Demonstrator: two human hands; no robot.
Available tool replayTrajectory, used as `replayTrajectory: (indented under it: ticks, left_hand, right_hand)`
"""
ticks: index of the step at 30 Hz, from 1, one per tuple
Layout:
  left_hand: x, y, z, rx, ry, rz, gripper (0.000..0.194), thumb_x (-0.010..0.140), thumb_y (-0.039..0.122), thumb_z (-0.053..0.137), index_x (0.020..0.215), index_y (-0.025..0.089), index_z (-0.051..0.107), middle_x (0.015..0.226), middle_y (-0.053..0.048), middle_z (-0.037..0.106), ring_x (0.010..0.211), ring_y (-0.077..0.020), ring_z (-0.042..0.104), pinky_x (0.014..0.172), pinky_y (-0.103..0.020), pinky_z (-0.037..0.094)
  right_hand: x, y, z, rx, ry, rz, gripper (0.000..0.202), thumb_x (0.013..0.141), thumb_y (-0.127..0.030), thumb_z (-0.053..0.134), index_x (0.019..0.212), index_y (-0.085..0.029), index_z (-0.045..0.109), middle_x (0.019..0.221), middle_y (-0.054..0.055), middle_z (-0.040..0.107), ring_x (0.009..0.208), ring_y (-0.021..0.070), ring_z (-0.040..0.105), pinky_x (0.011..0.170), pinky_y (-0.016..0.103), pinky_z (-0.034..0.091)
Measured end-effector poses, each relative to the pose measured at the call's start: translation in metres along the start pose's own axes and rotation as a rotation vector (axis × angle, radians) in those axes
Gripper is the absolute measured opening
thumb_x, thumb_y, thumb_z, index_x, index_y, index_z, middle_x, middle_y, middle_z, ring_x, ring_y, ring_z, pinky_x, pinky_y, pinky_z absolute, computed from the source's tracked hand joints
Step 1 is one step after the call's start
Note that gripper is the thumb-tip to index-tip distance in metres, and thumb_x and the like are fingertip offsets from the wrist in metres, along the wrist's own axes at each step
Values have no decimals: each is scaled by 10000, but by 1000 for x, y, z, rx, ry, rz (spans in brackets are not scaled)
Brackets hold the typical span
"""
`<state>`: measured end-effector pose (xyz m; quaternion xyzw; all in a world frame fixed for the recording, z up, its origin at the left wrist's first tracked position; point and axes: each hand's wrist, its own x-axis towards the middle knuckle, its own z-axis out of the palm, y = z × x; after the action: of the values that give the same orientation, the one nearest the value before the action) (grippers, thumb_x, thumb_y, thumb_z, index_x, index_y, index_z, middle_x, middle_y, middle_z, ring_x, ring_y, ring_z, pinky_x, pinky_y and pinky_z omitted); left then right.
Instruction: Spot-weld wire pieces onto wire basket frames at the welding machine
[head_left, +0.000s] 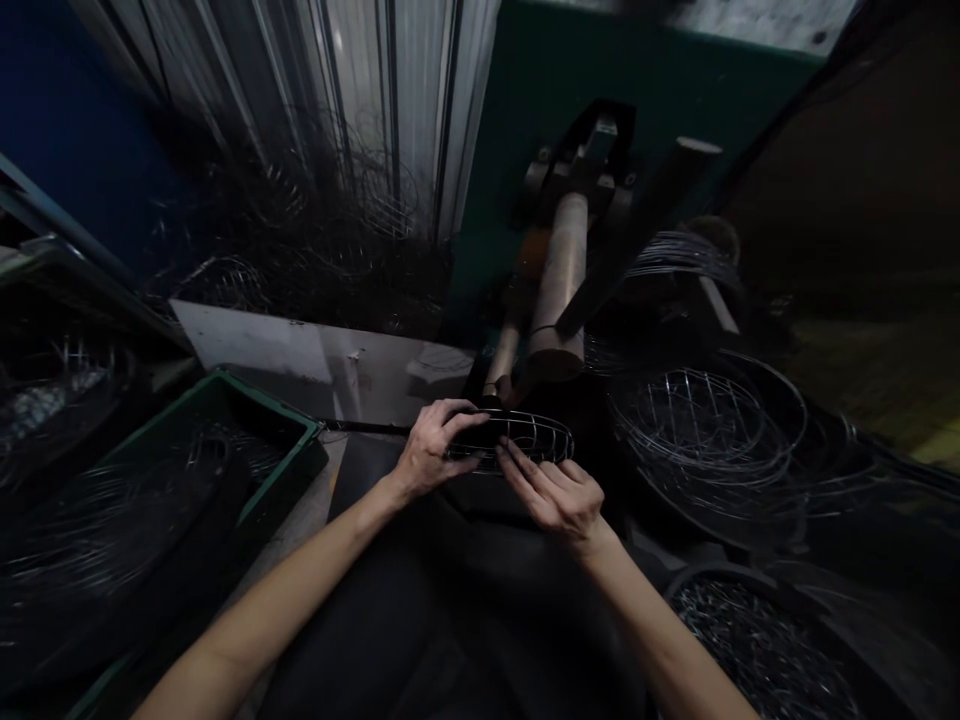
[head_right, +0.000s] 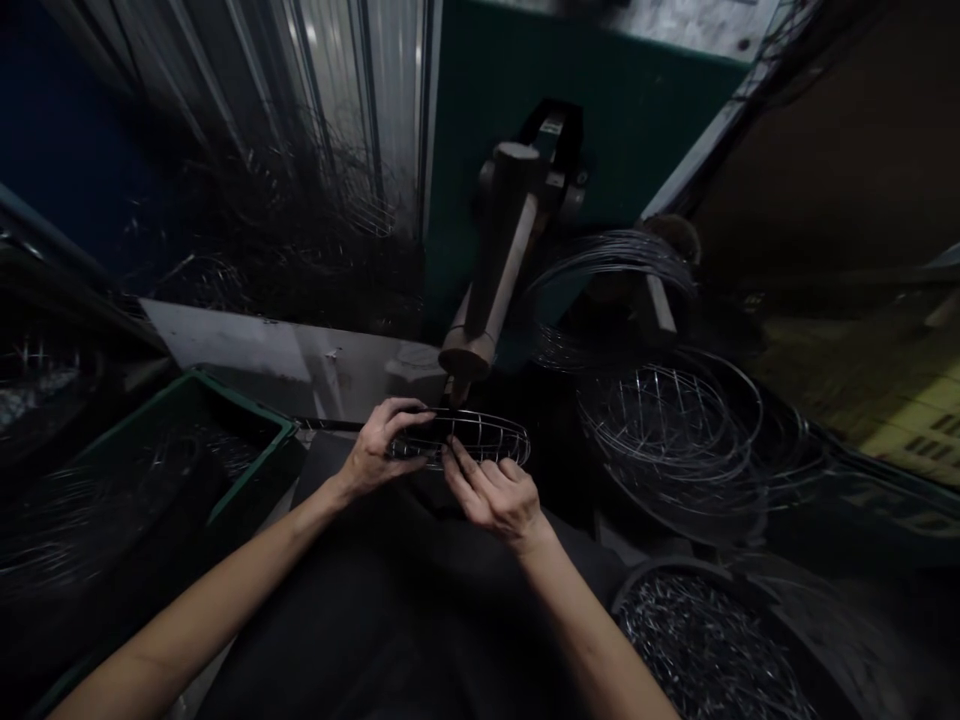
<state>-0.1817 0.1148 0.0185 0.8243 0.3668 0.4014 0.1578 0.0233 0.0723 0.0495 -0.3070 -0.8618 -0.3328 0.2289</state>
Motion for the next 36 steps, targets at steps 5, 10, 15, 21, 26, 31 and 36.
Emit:
replayTrajectory:
  ticks: [5,10,15,21,26,31,36]
  left_hand:
    - [-2,-1,1,-1,-14,23,475,744,247,661,1192,228,506,1173,-84,523,1076,-231,503,905,-390,417]
    - [5,-2,-1,-12,-4,34,476,741,238,661,1191,219,506,1178,-86,520,1072,-229,503,909,-386,414]
    - [14,-5,0,4,-8,43,474,727,227,670,1176,212,515,1169,-84,530,1068,-230,509,908,-383,413]
    - [17,-11,4,18,-33,18,509,715,239,679,1195,220,512,1186,-88,528,1082,-241,505,908,-391,409]
    - [6,-32,3,8,-98,6,562,720,287,686,1245,274,484,1259,-72,490,1176,-263,454,988,-438,368]
    - [-5,-55,-11,21,34,-44,684,712,317,693,1315,244,378,1264,-102,465,1174,-258,458,977,-442,398]
    - [-15,-62,-19,-81,111,-13,627,714,378,690,1241,188,410,1162,-97,533,1097,-247,515,937,-440,443]
  right_hand:
    - [-3,-1,-1,-14,19,-6,202,855,-135,547,1018,-132,666,1108,67,655,537,66,476,527,283,313]
    - [-5,5,4,-38,9,-15,221,830,-146,594,1040,-161,663,1138,46,640,554,67,477,545,281,314]
    - [-1,11,10,-33,38,-25,240,827,-149,599,1060,-137,656,1134,80,641,551,66,475,540,282,304]
    - [-9,14,16,-49,26,-19,245,836,-114,568,1057,-163,661,1134,60,644,562,69,484,548,286,306]
    - [-19,-4,36,14,-122,113,349,865,-208,555,1212,-236,577,1229,31,588,640,86,531,575,296,314]
    - [-16,-25,25,155,-169,346,380,912,-275,461,1289,-310,501,1216,25,603,670,99,573,604,283,351]
    - [-109,-36,-40,12,-289,929,420,915,-420,346,1256,-275,543,1076,85,672,831,203,631,670,310,421]
